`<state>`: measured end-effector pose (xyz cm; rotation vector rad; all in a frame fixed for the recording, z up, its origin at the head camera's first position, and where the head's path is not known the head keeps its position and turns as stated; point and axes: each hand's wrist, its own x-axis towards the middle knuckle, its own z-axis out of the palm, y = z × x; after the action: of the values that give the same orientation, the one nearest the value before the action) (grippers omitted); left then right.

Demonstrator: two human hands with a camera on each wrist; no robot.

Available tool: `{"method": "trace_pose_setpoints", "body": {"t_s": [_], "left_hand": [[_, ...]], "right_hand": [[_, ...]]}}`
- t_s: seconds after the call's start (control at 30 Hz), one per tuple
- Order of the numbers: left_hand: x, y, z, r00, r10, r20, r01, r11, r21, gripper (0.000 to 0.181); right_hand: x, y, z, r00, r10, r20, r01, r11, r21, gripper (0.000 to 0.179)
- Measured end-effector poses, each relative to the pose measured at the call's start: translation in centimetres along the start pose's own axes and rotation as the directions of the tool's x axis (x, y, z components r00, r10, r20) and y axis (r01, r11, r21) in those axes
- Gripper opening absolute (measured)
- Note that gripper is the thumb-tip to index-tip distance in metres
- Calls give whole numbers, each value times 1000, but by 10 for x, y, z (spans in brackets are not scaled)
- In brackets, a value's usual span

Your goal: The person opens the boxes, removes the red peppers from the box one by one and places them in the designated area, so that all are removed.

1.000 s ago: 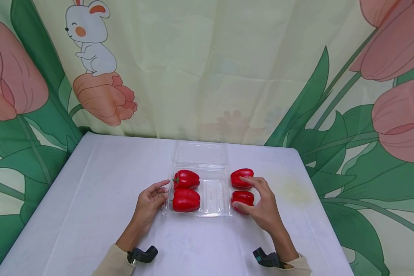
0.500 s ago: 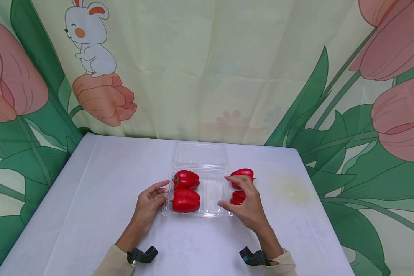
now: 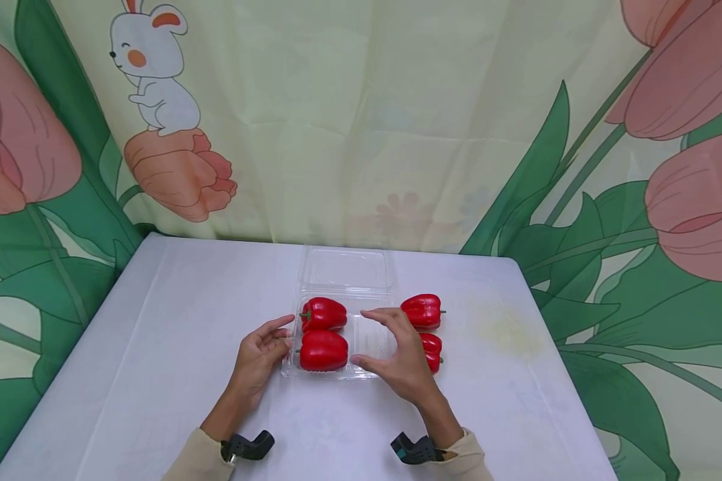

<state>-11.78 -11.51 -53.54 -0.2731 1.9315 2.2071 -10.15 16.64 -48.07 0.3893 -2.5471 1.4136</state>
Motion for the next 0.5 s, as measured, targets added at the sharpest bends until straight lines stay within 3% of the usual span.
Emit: {"method": "trace_pose_setpoints", "body": {"t_s": [0.5], "left_hand": [[0,-2,0,1000,8,-13,-8,1000,6,51]], "right_hand": [[1,-6,34,991,84,102,-86,996,11,76]]}}
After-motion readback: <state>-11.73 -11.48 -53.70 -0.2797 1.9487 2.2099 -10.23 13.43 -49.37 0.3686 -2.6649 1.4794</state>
